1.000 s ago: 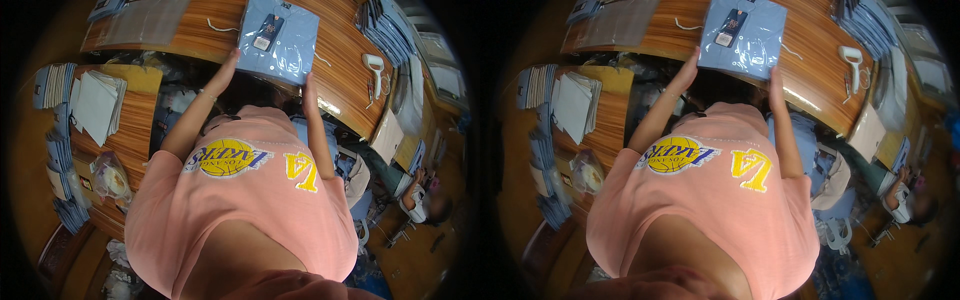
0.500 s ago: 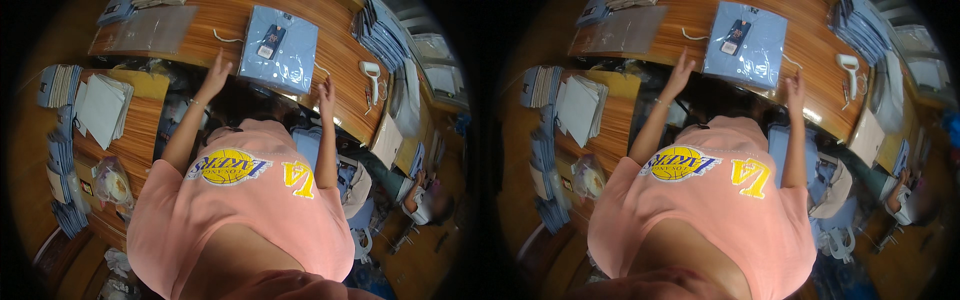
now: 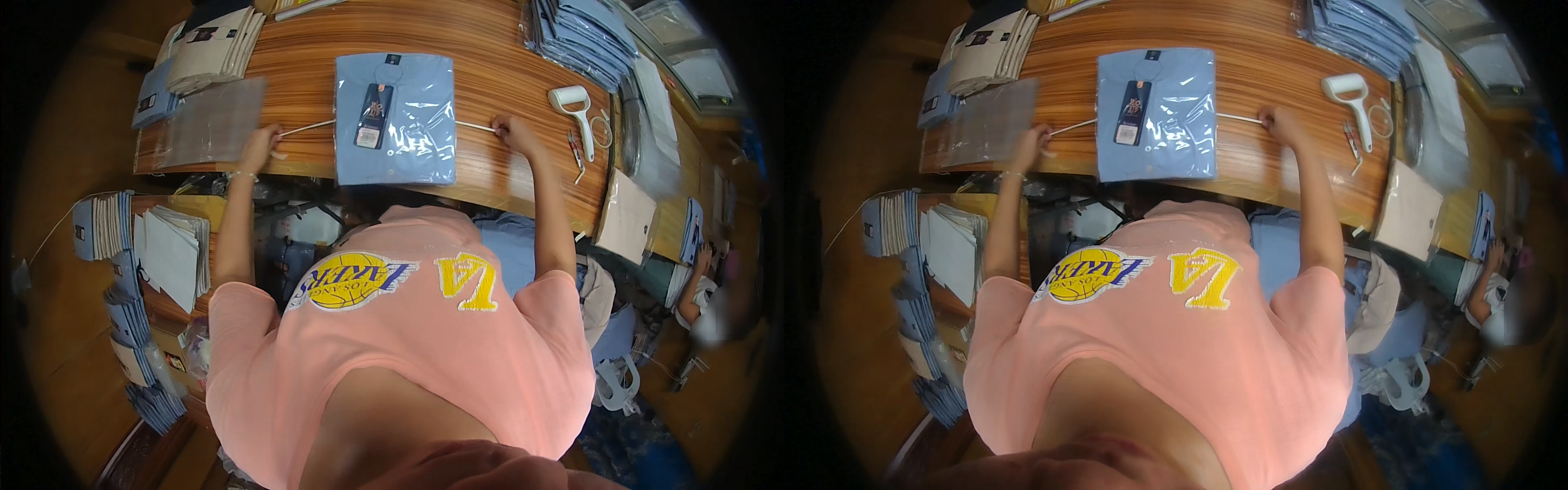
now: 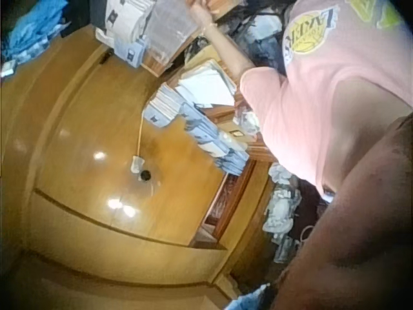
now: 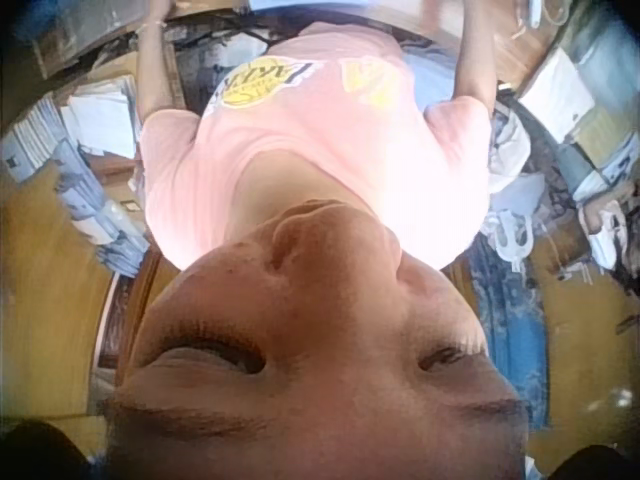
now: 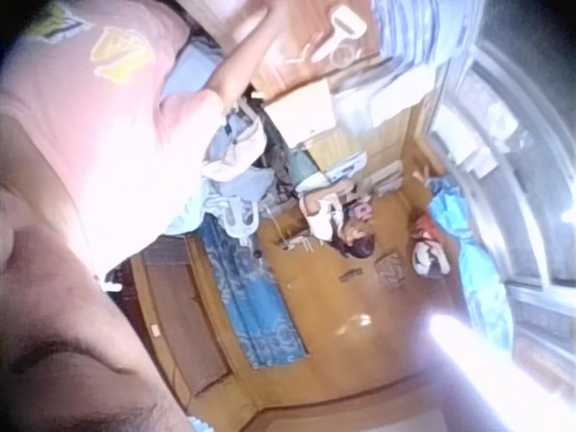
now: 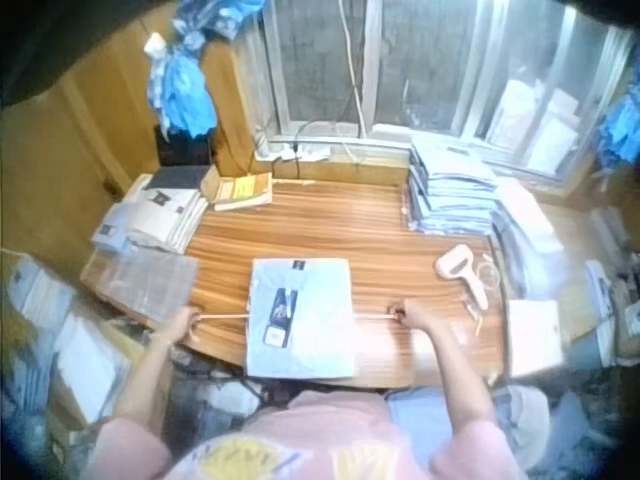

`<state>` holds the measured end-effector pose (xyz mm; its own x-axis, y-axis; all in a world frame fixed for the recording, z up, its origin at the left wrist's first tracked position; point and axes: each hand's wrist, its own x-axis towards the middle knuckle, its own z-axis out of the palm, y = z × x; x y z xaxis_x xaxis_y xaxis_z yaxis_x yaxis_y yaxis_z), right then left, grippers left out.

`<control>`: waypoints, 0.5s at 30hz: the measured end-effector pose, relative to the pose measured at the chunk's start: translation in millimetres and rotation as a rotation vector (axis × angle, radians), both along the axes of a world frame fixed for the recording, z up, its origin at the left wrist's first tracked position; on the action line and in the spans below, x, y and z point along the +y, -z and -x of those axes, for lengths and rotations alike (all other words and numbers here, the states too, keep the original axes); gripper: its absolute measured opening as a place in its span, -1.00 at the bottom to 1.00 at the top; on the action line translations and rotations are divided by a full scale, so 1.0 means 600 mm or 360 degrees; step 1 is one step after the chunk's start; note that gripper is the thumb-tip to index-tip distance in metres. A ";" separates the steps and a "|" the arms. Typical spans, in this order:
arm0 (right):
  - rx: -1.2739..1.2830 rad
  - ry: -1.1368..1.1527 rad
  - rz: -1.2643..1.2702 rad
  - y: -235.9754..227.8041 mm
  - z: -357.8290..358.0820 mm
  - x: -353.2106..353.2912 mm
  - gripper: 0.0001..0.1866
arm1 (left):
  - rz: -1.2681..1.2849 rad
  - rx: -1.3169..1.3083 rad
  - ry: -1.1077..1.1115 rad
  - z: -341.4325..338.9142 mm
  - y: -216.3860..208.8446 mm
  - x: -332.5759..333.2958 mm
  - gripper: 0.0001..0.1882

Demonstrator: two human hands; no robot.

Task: The person folds a light blue shirt, places it into a clear plastic bag, and secures it with a rubber band. They then write in a notebook before folding another shirt and placing a cardboard insert inside it.

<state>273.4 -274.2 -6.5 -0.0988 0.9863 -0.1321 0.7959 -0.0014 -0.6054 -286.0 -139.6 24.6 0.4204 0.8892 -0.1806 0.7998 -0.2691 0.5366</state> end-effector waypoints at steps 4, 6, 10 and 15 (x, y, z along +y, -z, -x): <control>0.0061 -0.0235 0.0379 -0.015 -0.050 0.032 -0.92 | -0.0021 0.0234 -0.0020 0.049 -0.002 0.025 -0.87; -0.0003 -0.0256 0.0512 -0.040 -0.051 0.039 -0.87 | 0.0019 0.0282 -0.0041 0.049 -0.024 0.029 -0.80; 0.0271 -0.0187 0.0811 -0.171 -0.003 0.048 -0.79 | 0.1025 -0.0800 -0.0256 0.054 -0.082 0.036 -0.65; 0.0106 -0.0307 0.0233 -0.237 0.164 0.078 -0.74 | 0.0783 -0.1224 0.0089 -0.212 -0.161 -0.034 -0.73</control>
